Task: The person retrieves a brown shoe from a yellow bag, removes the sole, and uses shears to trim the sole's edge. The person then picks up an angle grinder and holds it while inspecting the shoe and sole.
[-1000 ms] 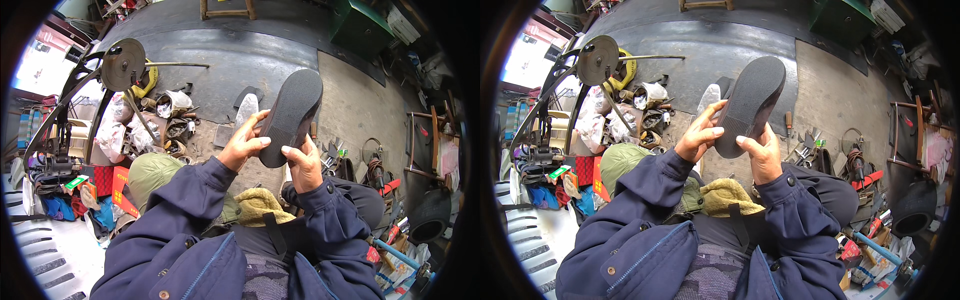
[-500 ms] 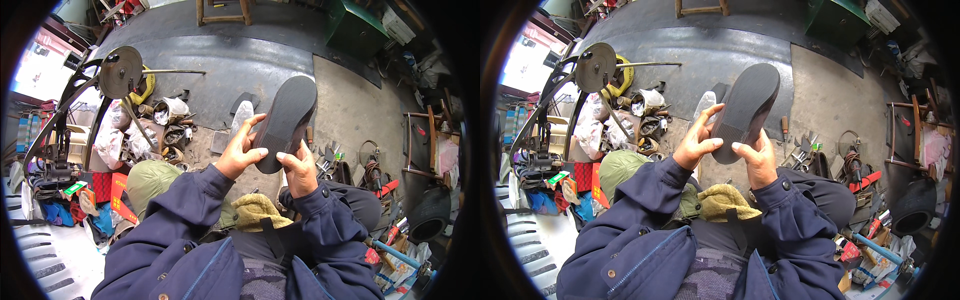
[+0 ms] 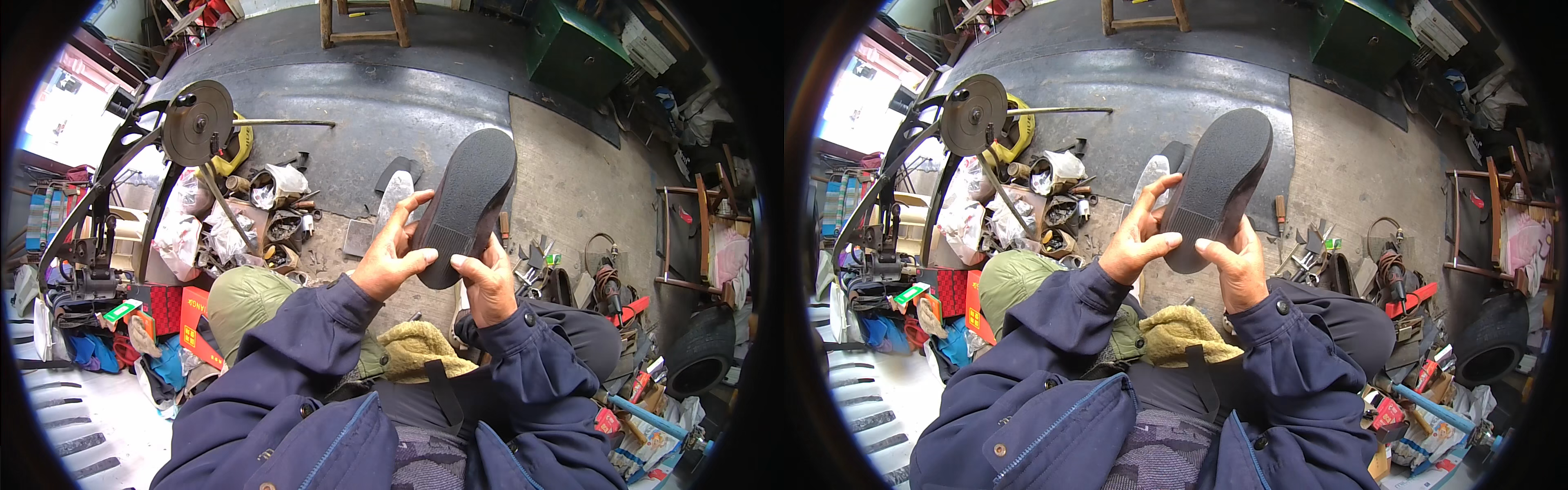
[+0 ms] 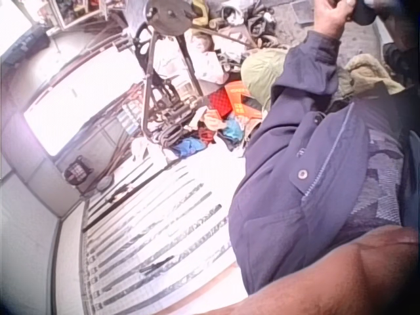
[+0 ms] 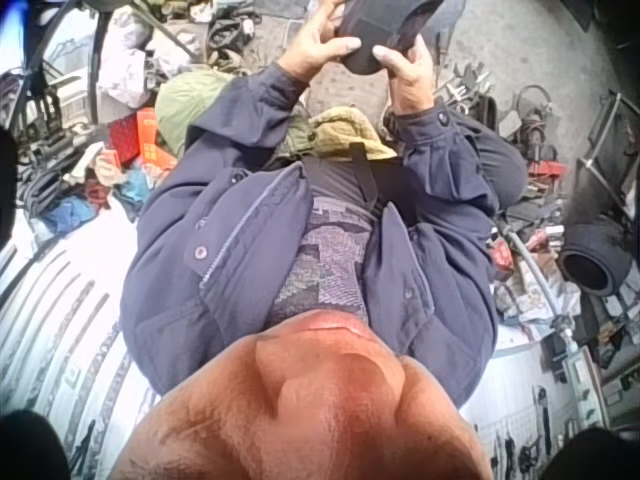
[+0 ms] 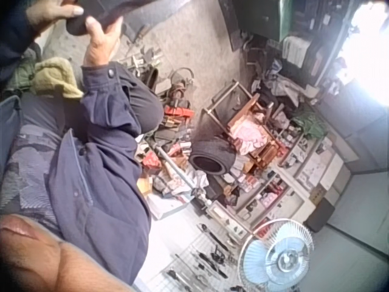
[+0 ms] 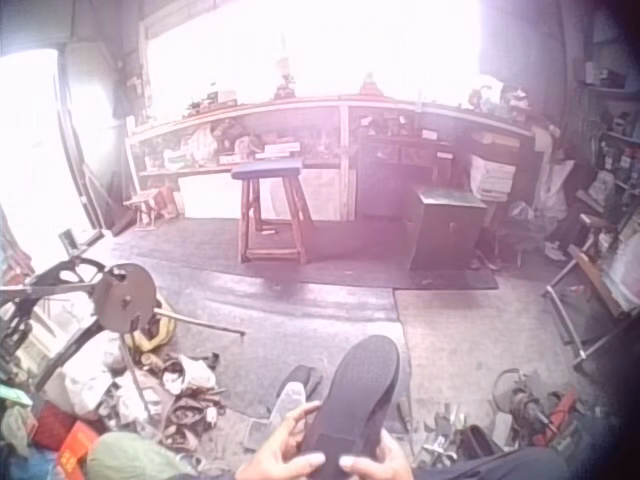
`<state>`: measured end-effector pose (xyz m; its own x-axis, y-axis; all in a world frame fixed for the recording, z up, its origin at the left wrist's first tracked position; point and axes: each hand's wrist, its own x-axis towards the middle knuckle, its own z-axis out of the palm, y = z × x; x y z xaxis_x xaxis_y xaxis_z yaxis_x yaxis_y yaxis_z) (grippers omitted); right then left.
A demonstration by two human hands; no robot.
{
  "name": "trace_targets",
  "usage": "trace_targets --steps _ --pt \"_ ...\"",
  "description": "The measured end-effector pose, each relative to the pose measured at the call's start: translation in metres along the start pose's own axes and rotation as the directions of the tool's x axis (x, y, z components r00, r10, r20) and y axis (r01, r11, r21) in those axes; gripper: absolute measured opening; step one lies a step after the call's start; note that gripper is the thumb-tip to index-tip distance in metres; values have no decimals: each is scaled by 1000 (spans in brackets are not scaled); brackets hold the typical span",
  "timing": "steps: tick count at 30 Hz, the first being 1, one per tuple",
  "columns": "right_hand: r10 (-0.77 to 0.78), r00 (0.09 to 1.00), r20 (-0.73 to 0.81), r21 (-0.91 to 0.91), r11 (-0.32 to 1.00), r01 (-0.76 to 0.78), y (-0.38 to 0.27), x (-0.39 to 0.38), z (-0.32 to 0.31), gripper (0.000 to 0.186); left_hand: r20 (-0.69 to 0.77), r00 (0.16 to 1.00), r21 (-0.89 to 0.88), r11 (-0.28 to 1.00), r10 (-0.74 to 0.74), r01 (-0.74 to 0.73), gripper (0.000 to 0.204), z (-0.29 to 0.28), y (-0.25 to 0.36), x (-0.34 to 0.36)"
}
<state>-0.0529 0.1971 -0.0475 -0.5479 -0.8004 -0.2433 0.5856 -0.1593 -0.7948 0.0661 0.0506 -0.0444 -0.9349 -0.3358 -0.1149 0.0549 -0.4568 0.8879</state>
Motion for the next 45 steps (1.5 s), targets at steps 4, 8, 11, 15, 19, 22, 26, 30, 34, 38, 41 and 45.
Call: trace_targets --steps 4,8,11,15,19,22,26,30,34,38,41,45 --pt "0 1000 7 6 1000 -1 0 0 0 63 0 1000 -17 1000 -7 7 88 0 0 0" --pt "18 1000 4 4 1000 -18 0 0 0 63 3 1000 -63 998 -8 8 88 -1 -1 1" --pt "28 1000 -2 20 999 -28 -1 0 0 62 7 1000 -102 995 -2 3 88 -2 -4 2" --pt "15 1000 -6 22 1000 -15 -3 0 0 61 6 1000 -115 993 0 0 88 -1 -6 2" --pt "58 998 -29 -22 998 -59 -6 0 0 61 -1 1000 -142 990 6 -6 88 -1 -9 1" --pt "64 998 -25 -50 997 -65 -7 1 0 60 -24 1000 -135 991 19 -22 89 0 -12 0" --pt "44 999 12 -48 998 -43 -9 1 0 59 -20 999 -106 994 37 -39 89 1 -15 0" --pt "59 998 2 -48 997 -59 -10 0 -2 58 -29 999 -178 983 37 -42 91 2 -15 0" --pt "89 996 4 0 996 -89 -10 0 -7 55 -65 997 -203 978 39 -51 91 2 -13 0" --pt "40 997 -68 55 998 -36 -8 2 -12 52 -103 994 -274 960 27 -55 89 2 -13 1" --pt "57 993 -102 33 998 -54 -6 3 -20 51 -151 988 -293 954 16 -60 90 2 -10 3" --pt "-11 970 -243 23 1000 17 -1 9 -41 40 -200 968 -287 935 152 -206 90 -6 8 6"
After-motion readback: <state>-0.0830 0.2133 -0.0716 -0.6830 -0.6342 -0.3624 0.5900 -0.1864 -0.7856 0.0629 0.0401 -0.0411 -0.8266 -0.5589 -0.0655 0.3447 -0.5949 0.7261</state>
